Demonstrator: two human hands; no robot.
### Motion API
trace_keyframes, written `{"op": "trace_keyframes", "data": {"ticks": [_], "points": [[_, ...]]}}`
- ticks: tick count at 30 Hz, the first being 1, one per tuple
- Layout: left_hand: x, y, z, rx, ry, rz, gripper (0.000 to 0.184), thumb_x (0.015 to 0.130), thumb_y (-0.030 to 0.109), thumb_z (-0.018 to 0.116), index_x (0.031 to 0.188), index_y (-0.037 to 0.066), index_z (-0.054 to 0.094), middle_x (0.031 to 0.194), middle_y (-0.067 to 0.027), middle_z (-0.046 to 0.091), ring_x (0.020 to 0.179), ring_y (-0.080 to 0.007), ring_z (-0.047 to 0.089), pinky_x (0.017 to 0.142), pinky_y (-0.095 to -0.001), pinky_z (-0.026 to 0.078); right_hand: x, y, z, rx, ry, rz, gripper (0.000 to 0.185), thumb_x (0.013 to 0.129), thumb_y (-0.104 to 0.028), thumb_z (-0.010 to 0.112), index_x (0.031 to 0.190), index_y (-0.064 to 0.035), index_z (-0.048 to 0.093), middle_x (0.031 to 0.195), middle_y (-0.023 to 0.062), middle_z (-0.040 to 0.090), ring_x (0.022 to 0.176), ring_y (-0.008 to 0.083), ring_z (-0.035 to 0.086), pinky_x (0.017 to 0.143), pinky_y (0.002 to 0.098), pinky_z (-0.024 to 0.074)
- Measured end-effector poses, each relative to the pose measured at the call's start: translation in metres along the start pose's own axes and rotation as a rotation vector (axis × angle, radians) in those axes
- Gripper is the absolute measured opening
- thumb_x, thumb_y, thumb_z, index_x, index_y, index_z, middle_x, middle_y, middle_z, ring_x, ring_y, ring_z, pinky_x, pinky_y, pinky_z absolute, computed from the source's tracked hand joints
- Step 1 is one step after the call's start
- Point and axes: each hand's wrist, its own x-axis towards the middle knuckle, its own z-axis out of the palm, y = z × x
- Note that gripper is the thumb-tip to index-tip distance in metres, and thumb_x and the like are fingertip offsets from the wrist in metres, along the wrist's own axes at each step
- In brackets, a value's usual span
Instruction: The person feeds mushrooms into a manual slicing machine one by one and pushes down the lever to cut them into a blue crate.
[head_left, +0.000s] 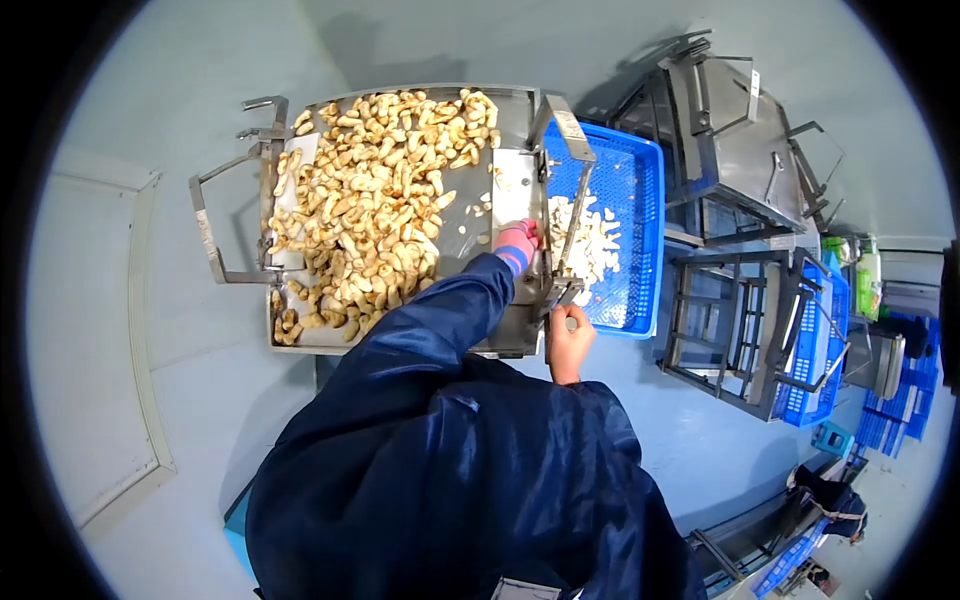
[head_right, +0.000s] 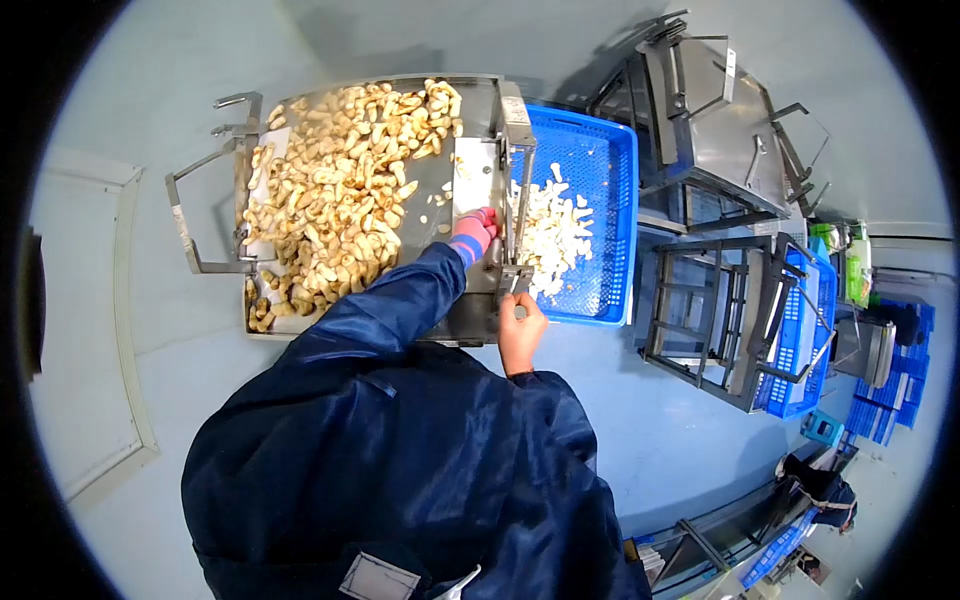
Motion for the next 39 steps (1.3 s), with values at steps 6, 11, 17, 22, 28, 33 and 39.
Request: {"op": "trace_keyframes", "data": {"ticks": [6, 11, 17, 22, 28, 33, 39], "points": [[-0.011, 0.018, -0.003, 0.023, 0.124, -0.022, 0.030, 0.074, 0.005, 0.059, 0.104, 0.006, 0.054, 0.078, -0.0113, 0.061, 0.071, -0.0250, 0.059, 0.065, -0.0342, 0.046, 0.002, -0.002, 0.002, -0.025, 0.016, -0.014, 0.021, 0.078, -0.013, 0.058, 0.066, 0.0027, 0.052, 0.053, 0.0159, 0.046, 0.051, 0.0144, 0.039, 0.051, 0.0332, 0.0384], [-0.007, 0.009, -0.002, -0.238, 0.006, -0.099, 0.034, 0.075, 0.001, 0.056, 0.109, 0.008, 0.051, 0.077, -0.0106, 0.063, 0.069, -0.0231, 0.059, 0.066, -0.0332, 0.046, -0.015, 0.063, 0.013, 0.001, 0.010, -0.020, 0.019, 0.077, -0.012, 0.059, 0.066, 0.0021, 0.054, 0.055, 0.0152, 0.052, 0.052, 0.0161, 0.048, 0.051, 0.0337, 0.0392], [-0.004, 0.007, -0.002, -0.005, 0.059, 0.046, 0.035, 0.076, 0.000, 0.055, 0.109, 0.009, 0.051, 0.077, -0.0080, 0.061, 0.073, -0.0194, 0.060, 0.067, -0.0316, 0.046, -0.002, 0.012, 0.004, -0.023, 0.035, -0.043, 0.019, 0.077, -0.012, 0.059, 0.066, 0.0015, 0.053, 0.055, 0.0162, 0.051, 0.050, 0.0167, 0.046, 0.051, 0.0343, 0.0382], [0.004, 0.016, -0.007, -0.158, 0.013, 0.000, 0.032, 0.074, 0.002, 0.057, 0.106, 0.008, 0.053, 0.080, -0.0094, 0.061, 0.075, -0.0229, 0.059, 0.068, -0.0329, 0.046, -0.004, 0.038, 0.011, -0.014, 0.054, -0.101, 0.018, 0.078, -0.009, 0.058, 0.066, 0.0019, 0.051, 0.053, 0.0136, 0.046, 0.053, 0.0099, 0.039, 0.049, 0.0325, 0.0372], [0.003, 0.001, -0.003, -0.216, -0.053, 0.014, 0.031, 0.076, 0.001, 0.054, 0.107, 0.005, 0.054, 0.077, -0.0101, 0.062, 0.072, -0.0242, 0.059, 0.068, -0.0331, 0.046, -0.016, 0.053, 0.014, -0.036, 0.050, -0.048, 0.018, 0.078, -0.010, 0.057, 0.065, 0.0022, 0.053, 0.054, 0.0153, 0.048, 0.052, 0.0129, 0.039, 0.051, 0.0338, 0.0384], [-0.002, 0.002, -0.001, -0.053, 0.061, 0.093, 0.032, 0.075, 0.001, 0.054, 0.107, 0.006, 0.055, 0.075, -0.0077, 0.061, 0.072, -0.0195, 0.059, 0.068, -0.0298, 0.046, 0.001, -0.008, 0.003, -0.067, 0.075, 0.014, 0.019, 0.077, -0.011, 0.058, 0.065, 0.0021, 0.053, 0.051, 0.0148, 0.047, 0.050, 0.0130, 0.041, 0.050, 0.0339, 0.0383], [0.009, -0.012, 0.002, -0.330, -0.116, -0.081, 0.034, 0.077, 0.000, 0.048, 0.110, 0.005, 0.053, 0.079, -0.0066, 0.060, 0.064, -0.0150, 0.056, 0.059, -0.0281, 0.046, -0.015, 0.057, 0.013, -0.003, -0.001, -0.007, 0.018, 0.077, -0.009, 0.056, 0.065, 0.0031, 0.051, 0.053, 0.0104, 0.045, 0.054, 0.0109, 0.040, 0.051, 0.0301, 0.0369]]}}
